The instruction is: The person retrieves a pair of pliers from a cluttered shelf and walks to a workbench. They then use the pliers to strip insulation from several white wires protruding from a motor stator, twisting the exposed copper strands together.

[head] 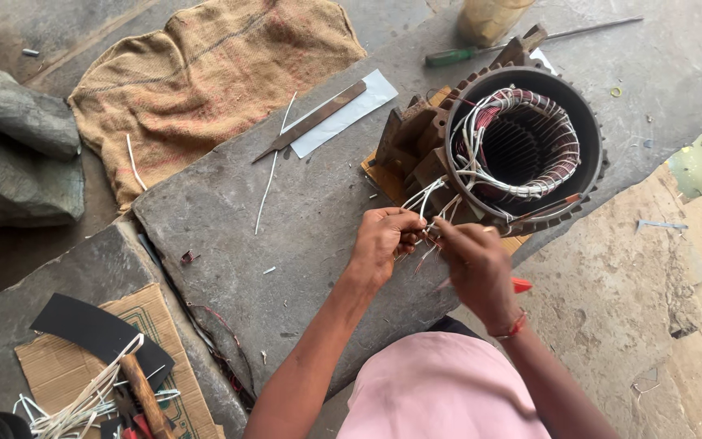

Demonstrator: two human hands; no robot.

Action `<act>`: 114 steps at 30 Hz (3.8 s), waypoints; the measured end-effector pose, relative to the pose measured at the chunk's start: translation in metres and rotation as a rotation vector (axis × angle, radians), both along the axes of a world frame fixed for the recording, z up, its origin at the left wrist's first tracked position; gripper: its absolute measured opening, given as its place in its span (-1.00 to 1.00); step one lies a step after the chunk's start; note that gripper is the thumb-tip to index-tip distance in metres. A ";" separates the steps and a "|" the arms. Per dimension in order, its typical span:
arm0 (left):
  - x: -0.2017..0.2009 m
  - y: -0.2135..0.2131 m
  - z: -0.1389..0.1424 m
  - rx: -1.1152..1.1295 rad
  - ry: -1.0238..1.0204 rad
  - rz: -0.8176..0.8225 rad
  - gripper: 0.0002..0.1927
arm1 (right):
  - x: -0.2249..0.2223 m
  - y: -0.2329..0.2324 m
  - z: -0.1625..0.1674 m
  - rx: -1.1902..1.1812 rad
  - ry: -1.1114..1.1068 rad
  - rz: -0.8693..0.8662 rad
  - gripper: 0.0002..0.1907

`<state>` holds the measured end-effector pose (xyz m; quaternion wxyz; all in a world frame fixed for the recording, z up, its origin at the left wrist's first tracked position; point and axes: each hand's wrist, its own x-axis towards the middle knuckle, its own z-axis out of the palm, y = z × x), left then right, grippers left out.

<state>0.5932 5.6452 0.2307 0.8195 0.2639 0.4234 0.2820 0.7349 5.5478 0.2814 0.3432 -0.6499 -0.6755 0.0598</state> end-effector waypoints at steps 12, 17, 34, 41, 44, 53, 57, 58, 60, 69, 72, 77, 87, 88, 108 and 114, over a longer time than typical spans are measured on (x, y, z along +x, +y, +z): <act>0.003 0.004 0.002 -0.016 0.032 -0.007 -0.88 | -0.002 0.007 0.014 0.034 -0.125 0.124 -0.86; 0.011 -0.005 0.004 0.030 0.079 -0.001 -0.87 | 0.003 -0.001 0.016 0.096 -0.207 0.132 -0.85; 0.024 -0.014 0.009 -0.033 0.133 0.070 -0.96 | 0.008 -0.039 0.034 0.161 -0.111 0.178 -0.90; 0.015 -0.008 0.012 -0.005 0.107 -0.023 -0.94 | 0.016 -0.024 0.019 0.045 -0.070 -0.036 -0.76; 0.018 -0.009 0.014 -0.028 0.098 -0.033 -0.91 | 0.015 -0.014 0.013 -0.026 0.000 -0.026 -0.62; 0.021 -0.021 0.012 -0.110 -0.084 0.091 -0.92 | -0.004 -0.013 0.012 -0.036 0.048 -0.120 -0.82; 0.028 -0.028 0.009 -0.126 -0.130 0.148 -0.93 | -0.001 -0.012 0.009 -0.049 0.002 -0.187 -0.89; 0.030 -0.029 0.008 -0.137 -0.148 0.162 -0.94 | -0.002 -0.013 0.010 -0.050 0.032 -0.199 -0.89; 0.033 -0.031 0.007 -0.157 -0.160 0.178 -0.94 | -0.004 -0.015 0.012 -0.051 0.091 -0.221 -0.89; 0.034 -0.033 0.010 -0.233 -0.117 0.171 -0.95 | 0.002 -0.036 0.029 0.002 0.195 -0.250 -0.92; 0.033 -0.029 0.014 -0.189 -0.104 0.151 -0.95 | 0.014 -0.034 0.026 -0.032 0.182 -0.282 -0.86; 0.036 -0.026 0.020 -0.127 -0.018 0.112 -0.93 | 0.015 -0.023 0.020 -0.084 0.044 -0.137 -0.70; 0.038 -0.031 0.023 -0.124 -0.040 0.147 -0.92 | 0.006 -0.015 0.017 -0.039 -0.137 -0.165 -0.90; 0.038 -0.031 0.023 -0.126 -0.037 0.146 -0.92 | 0.008 -0.014 0.015 -0.021 -0.147 -0.138 -0.91; 0.034 -0.023 0.023 -0.104 0.056 0.134 -0.92 | 0.030 -0.006 0.017 -0.017 -0.159 0.062 -0.78; 0.034 -0.026 0.018 -0.079 0.016 0.131 -0.90 | 0.028 -0.005 0.019 -0.068 -0.344 0.116 -0.82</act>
